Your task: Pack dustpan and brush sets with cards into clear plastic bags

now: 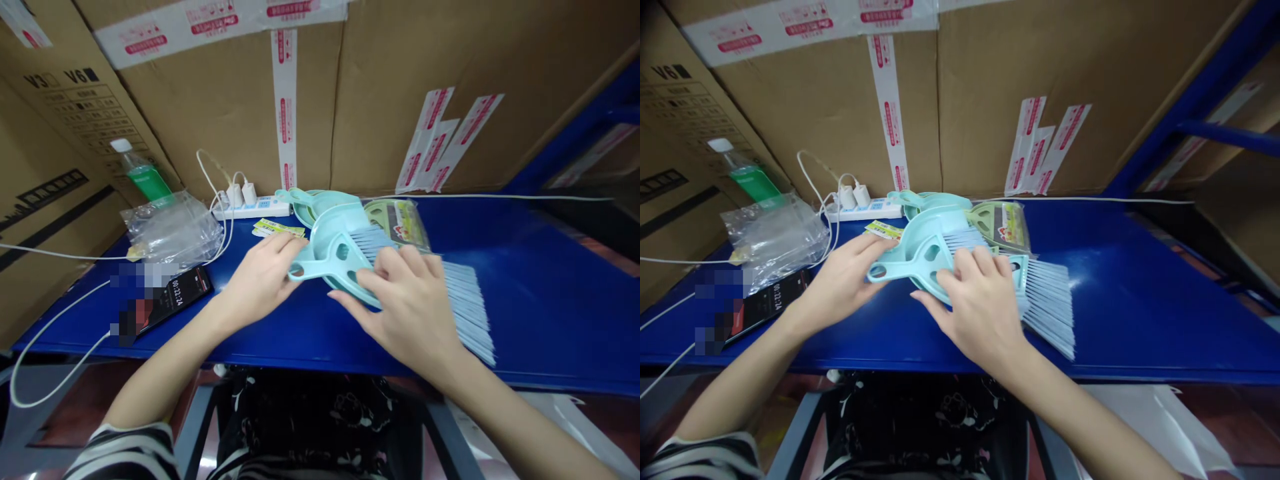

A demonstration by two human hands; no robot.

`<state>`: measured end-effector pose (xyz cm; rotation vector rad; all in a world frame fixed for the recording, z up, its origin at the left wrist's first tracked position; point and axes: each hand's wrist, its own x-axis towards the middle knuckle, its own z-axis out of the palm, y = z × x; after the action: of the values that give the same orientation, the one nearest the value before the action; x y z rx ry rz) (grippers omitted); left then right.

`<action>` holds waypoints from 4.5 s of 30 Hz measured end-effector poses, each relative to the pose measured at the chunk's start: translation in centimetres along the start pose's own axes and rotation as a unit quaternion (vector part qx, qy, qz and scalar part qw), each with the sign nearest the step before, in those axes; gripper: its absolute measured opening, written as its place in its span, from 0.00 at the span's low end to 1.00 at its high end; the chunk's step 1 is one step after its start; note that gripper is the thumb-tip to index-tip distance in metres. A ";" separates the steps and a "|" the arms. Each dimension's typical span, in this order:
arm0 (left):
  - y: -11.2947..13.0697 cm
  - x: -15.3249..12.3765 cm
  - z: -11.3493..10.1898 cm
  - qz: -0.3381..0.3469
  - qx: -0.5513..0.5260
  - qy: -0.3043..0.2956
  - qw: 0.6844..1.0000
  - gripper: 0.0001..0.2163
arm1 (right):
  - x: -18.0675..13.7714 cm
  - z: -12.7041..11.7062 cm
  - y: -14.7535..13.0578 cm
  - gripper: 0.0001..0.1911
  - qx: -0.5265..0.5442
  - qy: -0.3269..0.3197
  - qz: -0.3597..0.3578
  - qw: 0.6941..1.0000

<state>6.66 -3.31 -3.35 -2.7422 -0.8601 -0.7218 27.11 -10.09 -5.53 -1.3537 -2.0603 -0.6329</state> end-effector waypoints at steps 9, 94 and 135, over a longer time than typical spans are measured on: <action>-8.7 5.7 0.5 -0.119 0.055 -0.100 0.986 0.14 | -3.2 -0.9 5.4 0.24 -0.213 -0.026 0.035 0.976; -5.8 -6.2 1.2 0.030 0.045 -0.105 0.993 0.23 | 3.0 4.7 3.3 0.17 0.415 -0.256 0.191 0.852; -5.1 -19.4 -5.4 -0.236 -0.019 -0.122 0.964 0.27 | 14.9 12.7 -2.0 0.37 0.084 -0.360 -0.072 0.927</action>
<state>-12.31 -10.26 -8.23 -2.7175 -1.6034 -0.4731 17.91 7.31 -4.38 -1.4772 -2.7277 0.0207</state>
